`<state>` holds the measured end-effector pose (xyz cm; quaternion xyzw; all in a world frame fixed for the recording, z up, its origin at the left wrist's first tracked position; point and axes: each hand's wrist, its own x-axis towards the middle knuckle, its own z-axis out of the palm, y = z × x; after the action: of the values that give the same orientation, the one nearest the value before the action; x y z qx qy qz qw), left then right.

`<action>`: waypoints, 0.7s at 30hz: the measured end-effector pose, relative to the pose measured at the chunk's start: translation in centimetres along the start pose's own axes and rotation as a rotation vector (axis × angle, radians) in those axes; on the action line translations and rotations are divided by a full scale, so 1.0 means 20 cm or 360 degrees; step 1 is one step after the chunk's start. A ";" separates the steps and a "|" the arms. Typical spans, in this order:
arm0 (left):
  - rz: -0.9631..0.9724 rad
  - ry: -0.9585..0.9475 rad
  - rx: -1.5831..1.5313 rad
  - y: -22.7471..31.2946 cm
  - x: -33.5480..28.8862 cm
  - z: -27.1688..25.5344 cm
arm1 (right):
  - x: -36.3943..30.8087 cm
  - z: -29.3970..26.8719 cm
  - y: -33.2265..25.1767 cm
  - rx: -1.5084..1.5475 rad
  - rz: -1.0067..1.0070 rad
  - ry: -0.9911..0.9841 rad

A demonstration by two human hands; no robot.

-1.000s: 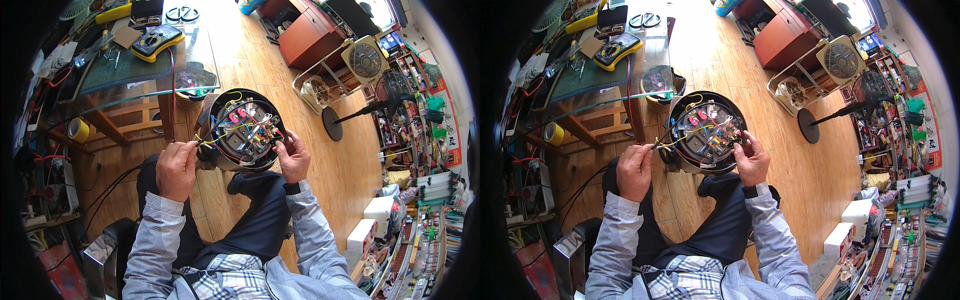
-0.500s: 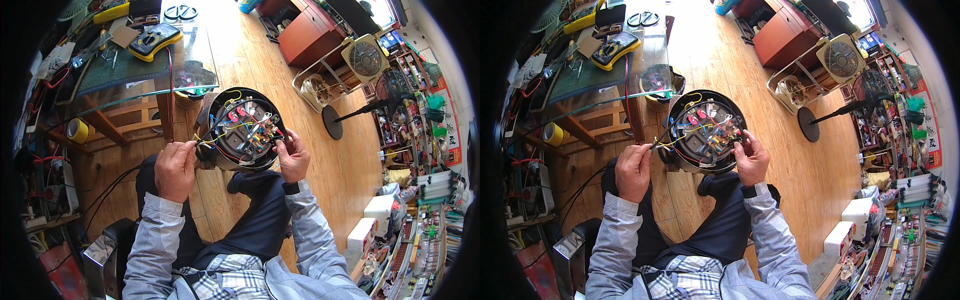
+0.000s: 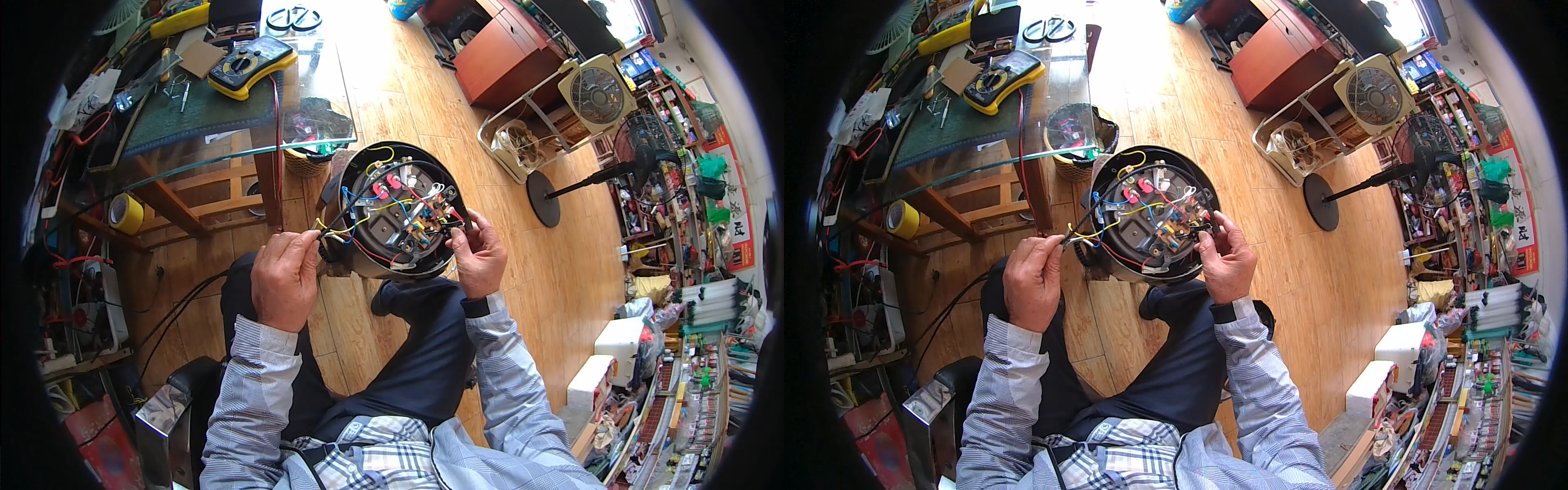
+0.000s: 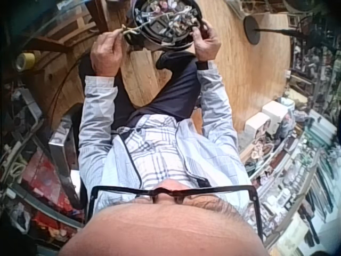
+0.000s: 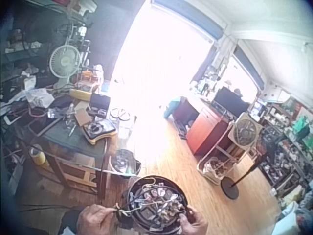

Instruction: The person sits on the floor and handles a small electronic component, then connects wires to a circular device containing a circuit board. They manipulate wires and connectors by hand, occasionally reaching for items on a nearby table.

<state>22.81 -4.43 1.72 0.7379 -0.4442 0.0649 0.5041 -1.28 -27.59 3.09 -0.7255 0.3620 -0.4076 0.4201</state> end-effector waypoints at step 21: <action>-0.0007 -0.0034 -0.0012 0.01 0.01 0.00 | 0.00 -0.01 -0.03 0.0005 0.0030 -0.0049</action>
<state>22.76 -4.52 1.88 0.7376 -0.4481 0.0540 0.5023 -1.31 -27.41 3.67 -0.7277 0.3617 -0.3929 0.4305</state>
